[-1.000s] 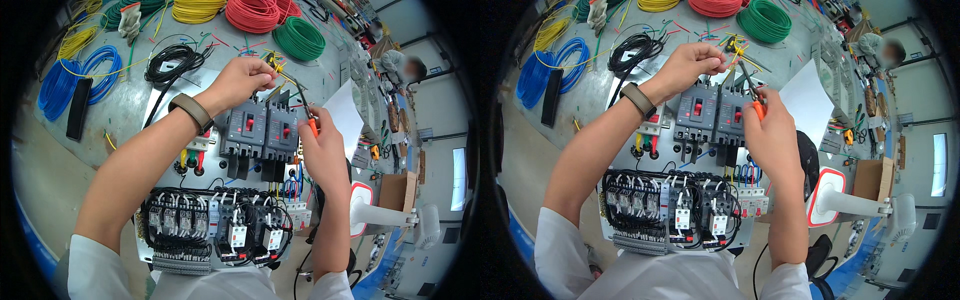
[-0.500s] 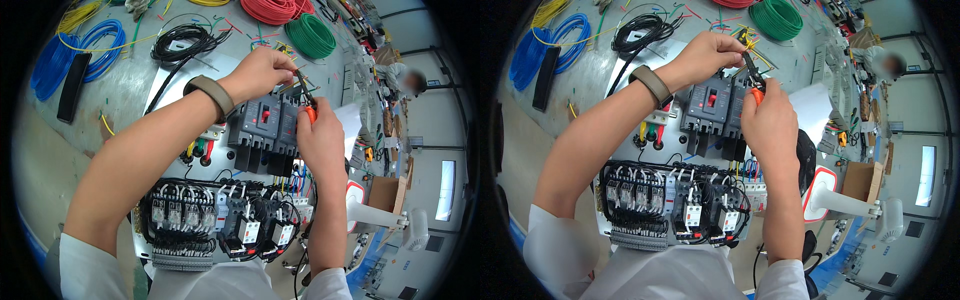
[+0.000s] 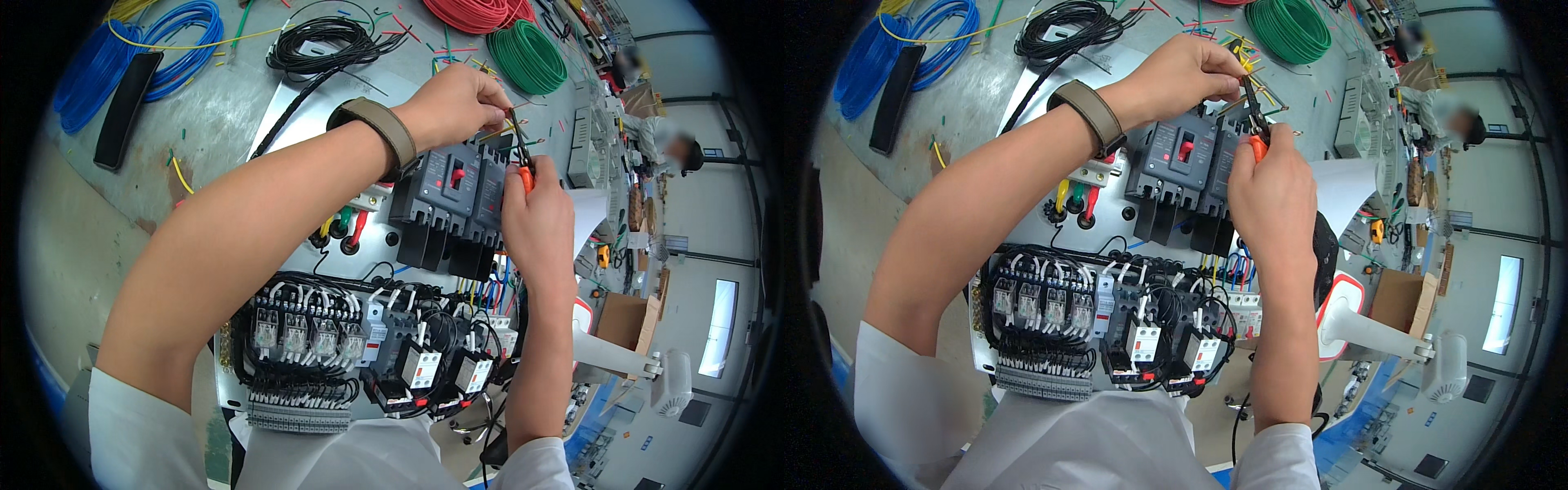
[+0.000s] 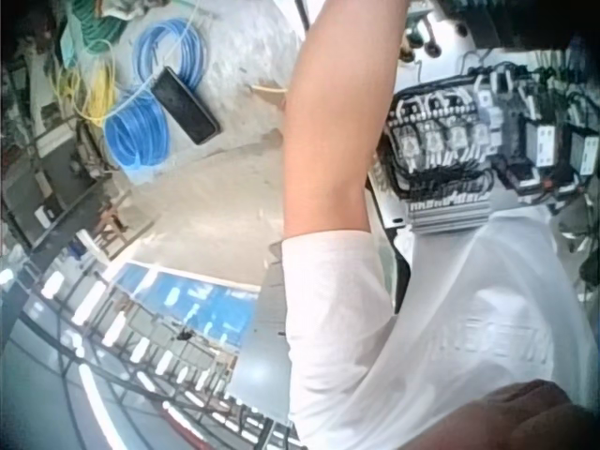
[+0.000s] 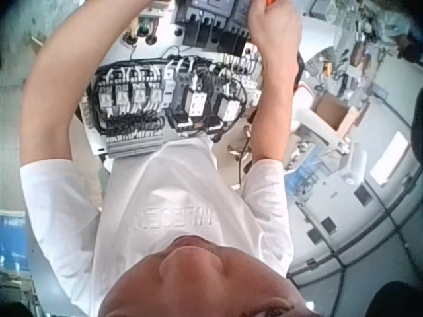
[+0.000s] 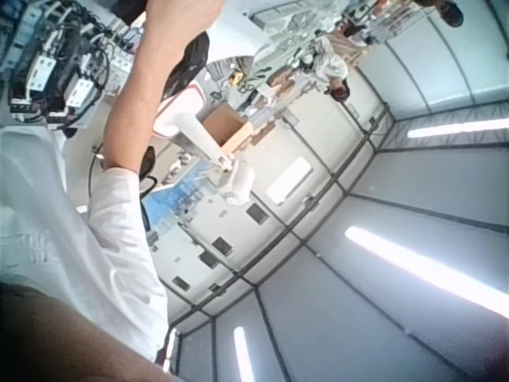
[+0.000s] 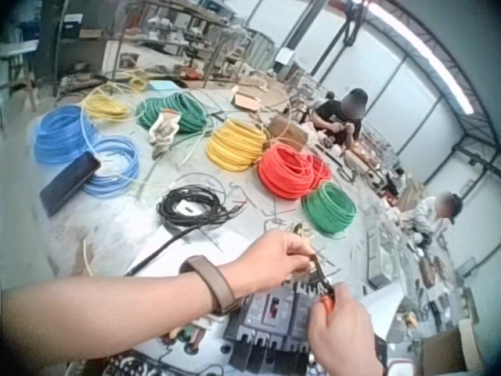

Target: The person strips insulation from multiple wires using orange-handled wire strippers and then secures the stripped ends into terminals on an electrical panel using a screwdriver. The work is performed on a bench with various colored wire spools and electrical components visible.

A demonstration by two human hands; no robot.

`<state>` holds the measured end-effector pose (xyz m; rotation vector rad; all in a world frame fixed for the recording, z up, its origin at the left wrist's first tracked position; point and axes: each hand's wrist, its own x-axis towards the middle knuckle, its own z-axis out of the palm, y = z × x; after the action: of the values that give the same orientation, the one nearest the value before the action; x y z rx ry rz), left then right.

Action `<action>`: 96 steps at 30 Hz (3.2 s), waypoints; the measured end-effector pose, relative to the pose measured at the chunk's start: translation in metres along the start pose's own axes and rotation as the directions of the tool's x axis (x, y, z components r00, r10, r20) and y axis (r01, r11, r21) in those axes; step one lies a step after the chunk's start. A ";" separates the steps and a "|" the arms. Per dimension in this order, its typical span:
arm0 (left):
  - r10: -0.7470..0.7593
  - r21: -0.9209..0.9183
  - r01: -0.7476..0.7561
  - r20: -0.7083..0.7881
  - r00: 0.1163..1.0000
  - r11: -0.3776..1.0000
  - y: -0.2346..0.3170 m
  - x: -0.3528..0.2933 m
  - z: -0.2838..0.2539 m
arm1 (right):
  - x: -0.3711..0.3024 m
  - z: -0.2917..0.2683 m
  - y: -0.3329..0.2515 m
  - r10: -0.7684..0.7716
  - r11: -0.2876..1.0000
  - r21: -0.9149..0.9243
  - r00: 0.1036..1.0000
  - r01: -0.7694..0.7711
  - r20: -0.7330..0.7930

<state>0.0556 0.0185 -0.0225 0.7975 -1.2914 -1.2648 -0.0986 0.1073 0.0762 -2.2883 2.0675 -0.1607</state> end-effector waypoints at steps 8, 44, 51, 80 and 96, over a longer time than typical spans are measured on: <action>-0.026 -0.003 0.026 0.034 0.999 1.000 0.002 -0.001 -0.003 | 0.000 0.010 0.008 0.064 0.929 0.359 0.995 -0.088 0.078; -0.194 -0.055 0.201 0.108 0.975 0.978 0.025 -0.006 -0.011 | 0.003 -0.019 0.044 -0.031 0.334 0.779 0.820 -0.530 0.571; -0.208 -0.082 0.215 0.089 0.974 0.973 0.030 -0.007 -0.009 | 0.017 -0.009 0.062 -0.360 -0.191 0.703 0.715 -0.685 0.599; -0.229 -0.140 0.238 0.079 0.970 0.961 0.029 -0.007 -0.011 | 0.041 -0.026 0.003 0.007 0.619 0.642 0.820 -0.453 0.572; -0.245 -0.135 0.254 0.077 0.966 0.958 0.026 -0.005 -0.013 | 0.040 -0.025 0.001 0.046 0.607 0.631 0.814 -0.483 0.579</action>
<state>0.0747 0.0260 -0.0010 0.8432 -1.1564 -1.5761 -0.0986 0.0686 0.1027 -1.2830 1.5844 -0.2974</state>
